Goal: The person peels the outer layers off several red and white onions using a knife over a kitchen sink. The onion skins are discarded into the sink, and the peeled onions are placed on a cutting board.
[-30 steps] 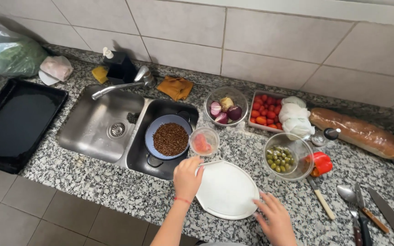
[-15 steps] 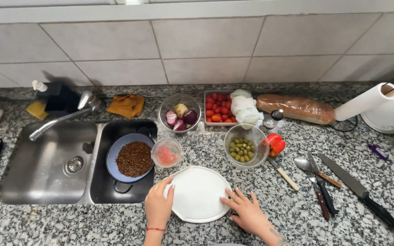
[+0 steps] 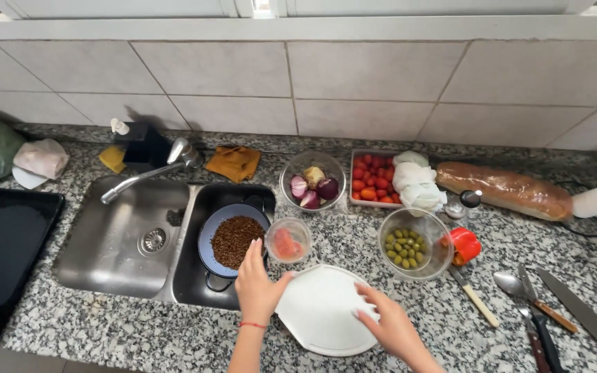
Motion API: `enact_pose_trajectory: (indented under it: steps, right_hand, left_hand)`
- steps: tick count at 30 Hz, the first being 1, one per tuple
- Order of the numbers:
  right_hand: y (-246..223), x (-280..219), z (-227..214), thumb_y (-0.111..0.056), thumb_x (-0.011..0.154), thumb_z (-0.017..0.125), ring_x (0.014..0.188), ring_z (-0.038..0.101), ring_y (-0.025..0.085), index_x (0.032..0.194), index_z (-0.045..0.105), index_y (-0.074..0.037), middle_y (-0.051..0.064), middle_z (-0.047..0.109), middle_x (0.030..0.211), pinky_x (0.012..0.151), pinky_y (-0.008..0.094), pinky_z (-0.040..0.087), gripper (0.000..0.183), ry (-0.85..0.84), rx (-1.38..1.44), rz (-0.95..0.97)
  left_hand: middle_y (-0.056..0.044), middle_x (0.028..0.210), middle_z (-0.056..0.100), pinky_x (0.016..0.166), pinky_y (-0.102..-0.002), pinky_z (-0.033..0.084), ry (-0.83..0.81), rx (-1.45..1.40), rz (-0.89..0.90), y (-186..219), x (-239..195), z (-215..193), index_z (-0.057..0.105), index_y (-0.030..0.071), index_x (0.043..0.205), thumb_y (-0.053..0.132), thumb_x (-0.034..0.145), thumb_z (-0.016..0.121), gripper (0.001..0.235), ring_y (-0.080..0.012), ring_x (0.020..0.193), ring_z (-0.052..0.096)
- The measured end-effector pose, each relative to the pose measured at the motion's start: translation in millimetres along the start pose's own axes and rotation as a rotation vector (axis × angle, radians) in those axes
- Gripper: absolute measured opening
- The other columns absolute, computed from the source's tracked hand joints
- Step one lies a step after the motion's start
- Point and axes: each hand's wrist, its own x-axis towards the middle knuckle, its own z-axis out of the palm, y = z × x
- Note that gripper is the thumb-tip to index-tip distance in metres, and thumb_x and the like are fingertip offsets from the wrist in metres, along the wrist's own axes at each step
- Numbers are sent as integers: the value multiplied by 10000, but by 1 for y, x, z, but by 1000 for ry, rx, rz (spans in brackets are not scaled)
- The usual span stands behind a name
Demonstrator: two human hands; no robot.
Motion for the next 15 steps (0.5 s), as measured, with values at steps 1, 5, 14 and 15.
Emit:
enact_pose_trajectory:
  steps: [1,5,14,15]
  right_hand:
    - [-19,18,-3,-284,829,613,1130,601,148,1334,451,-223,-18,569,1301,940,319,508,534,2,4,1]
    - [-59,106,-5,-231,807,596,912,666,250,1416,301,-143,109,533,1267,780,334,549,683,88,717,226]
    - [-111,177,-12,-113,892,425,963,646,339,1461,151,-136,232,505,1279,852,377,535,632,153,1017,388]
    - [-113,172,-13,-55,885,369,974,647,338,1438,234,-93,245,540,1234,895,382,526,570,158,992,353]
  left_hand:
    - [-16,1490,284,1037,-520,302,-1,3,3,9,8,2,243,188,1433,532,651,757,997,-241,1344,293]
    - [-40,1535,61,1022,-650,183,-119,218,62,18,39,36,75,291,1463,590,618,819,1164,-304,1388,133]
    - [-56,1305,294,960,-521,327,-16,3,-13,8,87,5,233,289,1408,365,558,764,1005,-290,1228,267]
    - [-53,1353,263,1038,-512,271,-57,-34,-84,9,93,-8,192,301,1414,349,583,758,1006,-267,1275,223]
